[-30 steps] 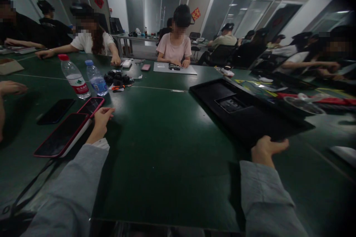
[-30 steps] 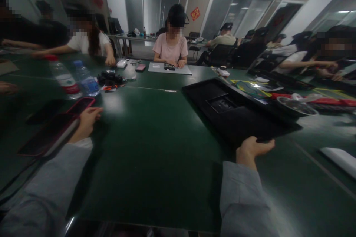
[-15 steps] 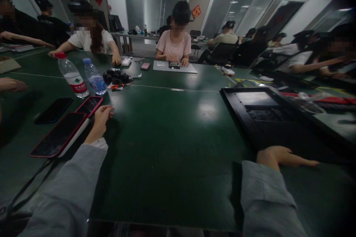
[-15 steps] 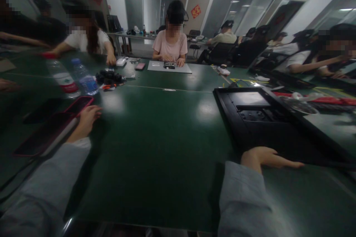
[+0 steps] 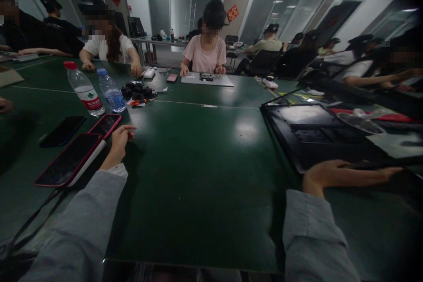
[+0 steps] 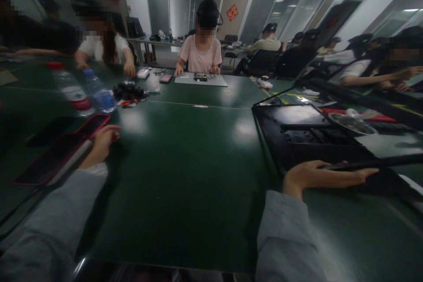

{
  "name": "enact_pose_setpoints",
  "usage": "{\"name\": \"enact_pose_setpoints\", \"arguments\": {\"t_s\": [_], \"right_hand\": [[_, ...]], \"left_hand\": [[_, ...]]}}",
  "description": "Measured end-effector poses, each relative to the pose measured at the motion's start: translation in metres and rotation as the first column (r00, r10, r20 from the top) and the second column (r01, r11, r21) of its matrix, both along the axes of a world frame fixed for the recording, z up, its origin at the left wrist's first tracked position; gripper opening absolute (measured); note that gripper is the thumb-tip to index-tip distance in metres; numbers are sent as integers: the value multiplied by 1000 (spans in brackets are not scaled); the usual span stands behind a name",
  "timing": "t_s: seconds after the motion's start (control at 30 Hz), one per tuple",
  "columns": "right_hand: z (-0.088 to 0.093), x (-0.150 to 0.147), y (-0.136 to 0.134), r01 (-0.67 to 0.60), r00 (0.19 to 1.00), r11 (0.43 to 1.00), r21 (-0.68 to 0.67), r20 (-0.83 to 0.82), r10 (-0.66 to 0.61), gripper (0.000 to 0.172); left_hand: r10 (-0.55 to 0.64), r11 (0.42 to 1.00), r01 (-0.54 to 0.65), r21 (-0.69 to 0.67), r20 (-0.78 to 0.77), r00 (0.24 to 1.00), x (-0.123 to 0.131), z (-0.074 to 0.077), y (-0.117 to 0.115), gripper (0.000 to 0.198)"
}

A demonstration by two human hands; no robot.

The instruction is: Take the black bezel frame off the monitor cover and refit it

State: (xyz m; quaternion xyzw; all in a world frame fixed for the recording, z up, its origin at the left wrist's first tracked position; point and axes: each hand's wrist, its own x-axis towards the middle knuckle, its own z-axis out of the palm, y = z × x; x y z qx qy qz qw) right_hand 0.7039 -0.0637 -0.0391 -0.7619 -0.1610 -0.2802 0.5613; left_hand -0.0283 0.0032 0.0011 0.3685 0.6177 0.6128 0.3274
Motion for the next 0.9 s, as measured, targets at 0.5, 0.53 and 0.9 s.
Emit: {"name": "enact_pose_setpoints", "arguments": {"t_s": [0.5,0.53,0.9], "right_hand": [[51,-158,16,-462,719,860,-218,476,507,72],[53,-163,15,-506,712,836,-210,446,543,72],[31,-171,40,-687,670,646,-332,54,741,76]], "left_hand": [[-65,996,67,61,-42,997,1,-7,6,49],[-77,995,80,57,-60,995,2,-9,7,50],[-294,943,330,47,-348,890,27,-22,9,76]]}}
